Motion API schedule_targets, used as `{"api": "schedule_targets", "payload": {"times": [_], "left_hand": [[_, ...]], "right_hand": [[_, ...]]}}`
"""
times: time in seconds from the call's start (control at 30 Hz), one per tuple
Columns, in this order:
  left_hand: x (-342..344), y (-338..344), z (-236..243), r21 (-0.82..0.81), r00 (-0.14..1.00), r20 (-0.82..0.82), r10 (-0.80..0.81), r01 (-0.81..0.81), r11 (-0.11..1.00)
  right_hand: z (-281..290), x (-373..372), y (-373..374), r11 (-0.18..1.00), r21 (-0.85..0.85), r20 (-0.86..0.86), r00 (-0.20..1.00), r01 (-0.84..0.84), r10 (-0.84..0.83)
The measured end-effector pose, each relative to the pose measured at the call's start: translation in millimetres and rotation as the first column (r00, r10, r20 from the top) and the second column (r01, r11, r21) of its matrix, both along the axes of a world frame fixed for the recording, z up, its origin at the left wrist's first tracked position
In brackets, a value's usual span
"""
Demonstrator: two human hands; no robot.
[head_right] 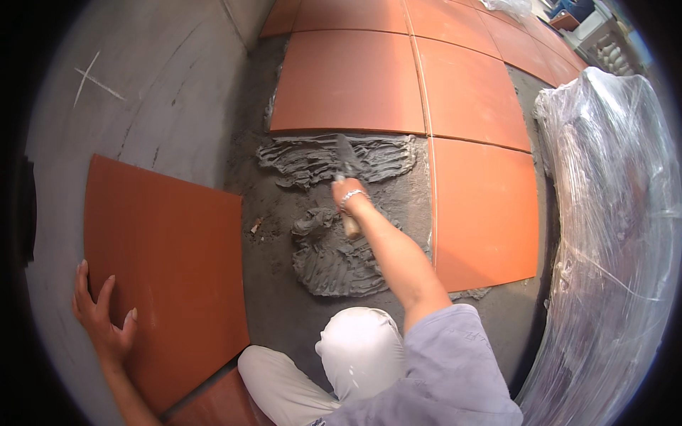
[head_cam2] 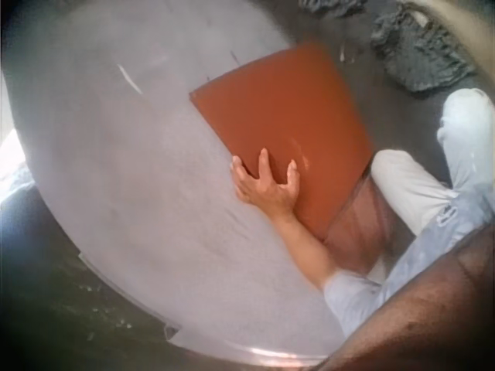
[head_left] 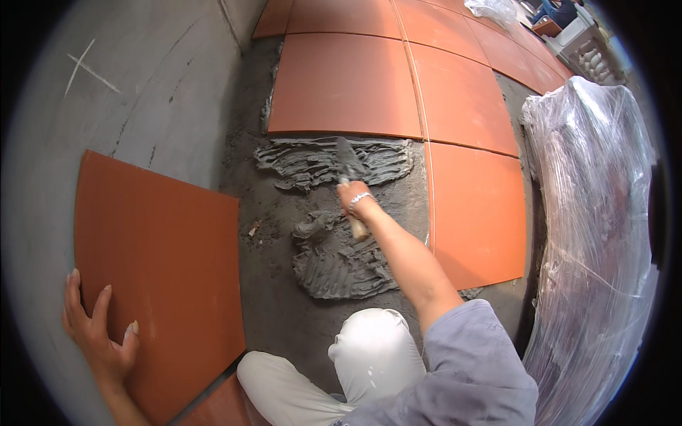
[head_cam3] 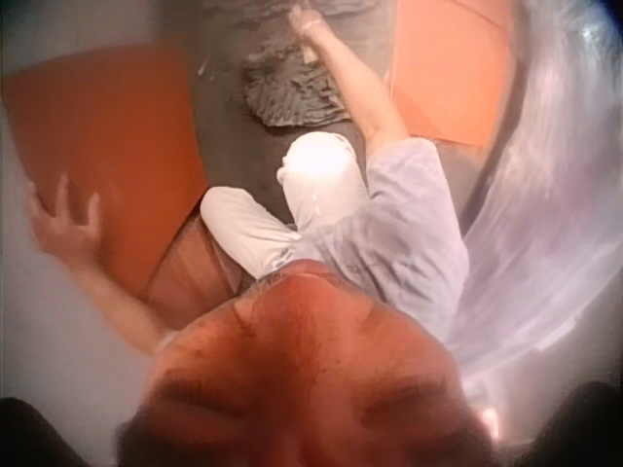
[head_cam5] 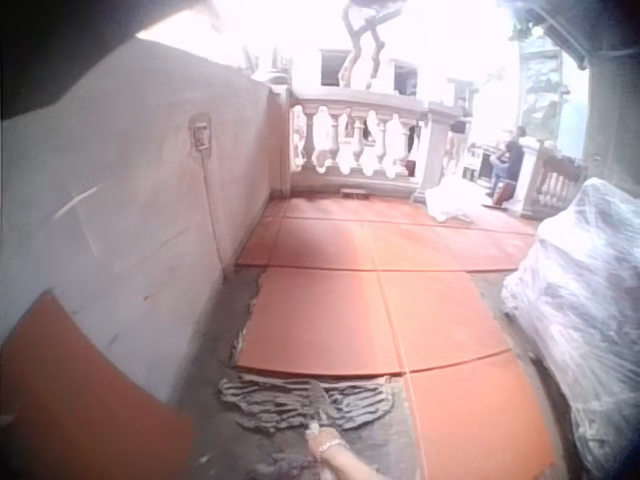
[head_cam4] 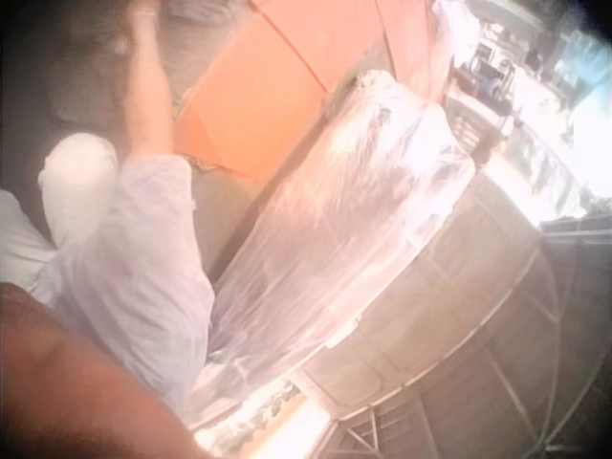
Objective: The person scoops cement from a bucket and spreads it on the floor using a notched trowel. They then place a terracotta tile onto the cement and tap it with a rubber mallet to level it. The person repeats this process for additional tiles.
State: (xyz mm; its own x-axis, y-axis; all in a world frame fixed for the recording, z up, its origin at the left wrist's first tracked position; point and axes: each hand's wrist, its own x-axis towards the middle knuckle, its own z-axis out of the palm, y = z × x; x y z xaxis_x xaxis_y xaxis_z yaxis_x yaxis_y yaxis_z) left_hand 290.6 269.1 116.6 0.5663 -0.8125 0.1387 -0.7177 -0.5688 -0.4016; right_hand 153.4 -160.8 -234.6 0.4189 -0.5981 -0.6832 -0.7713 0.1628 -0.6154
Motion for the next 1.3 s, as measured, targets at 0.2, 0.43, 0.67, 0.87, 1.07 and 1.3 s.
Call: {"api": "schedule_targets", "payload": {"times": [0.2, 0.43, 0.67, 0.87, 1.07, 1.3], "left_hand": [[-1, 1, -2, -0.014, 1.0, -0.016, 0.015, -0.015, 1.0], [-3, 1, -1, 0.006, 0.998, -0.002, 0.055, -0.055, 0.998], [-3, -2, 1, -0.005, 1.0, 0.008, -0.013, 0.013, 1.0], [-9, -7, 5, -0.01, 0.994, -0.026, 0.11, -0.11, 0.994], [-8, -9, 6, -0.017, 0.995, -0.039, 0.095, -0.096, 0.995], [-7, -6, 4, -0.046, 0.994, -0.059, 0.093, -0.096, 0.994]], "right_hand": [[2, -96, -54, 0.966, -0.027, -0.041, 0.965, 0.256, -0.257], [-1, -123, -82, 0.954, -0.101, -0.099, 0.951, 0.283, -0.293], [-24, -135, -78, 0.905, -0.406, -0.154, 0.967, 0.123, -0.201], [-19, -116, -40, 0.951, -0.279, -0.175, 0.966, 0.135, -0.189], [11, -14, 48, 0.882, -0.315, -0.154, 0.935, -0.352, 0.318], [7, 92, 76, 0.569, -0.218, -0.308, 0.609, -0.793, 0.731]]}}
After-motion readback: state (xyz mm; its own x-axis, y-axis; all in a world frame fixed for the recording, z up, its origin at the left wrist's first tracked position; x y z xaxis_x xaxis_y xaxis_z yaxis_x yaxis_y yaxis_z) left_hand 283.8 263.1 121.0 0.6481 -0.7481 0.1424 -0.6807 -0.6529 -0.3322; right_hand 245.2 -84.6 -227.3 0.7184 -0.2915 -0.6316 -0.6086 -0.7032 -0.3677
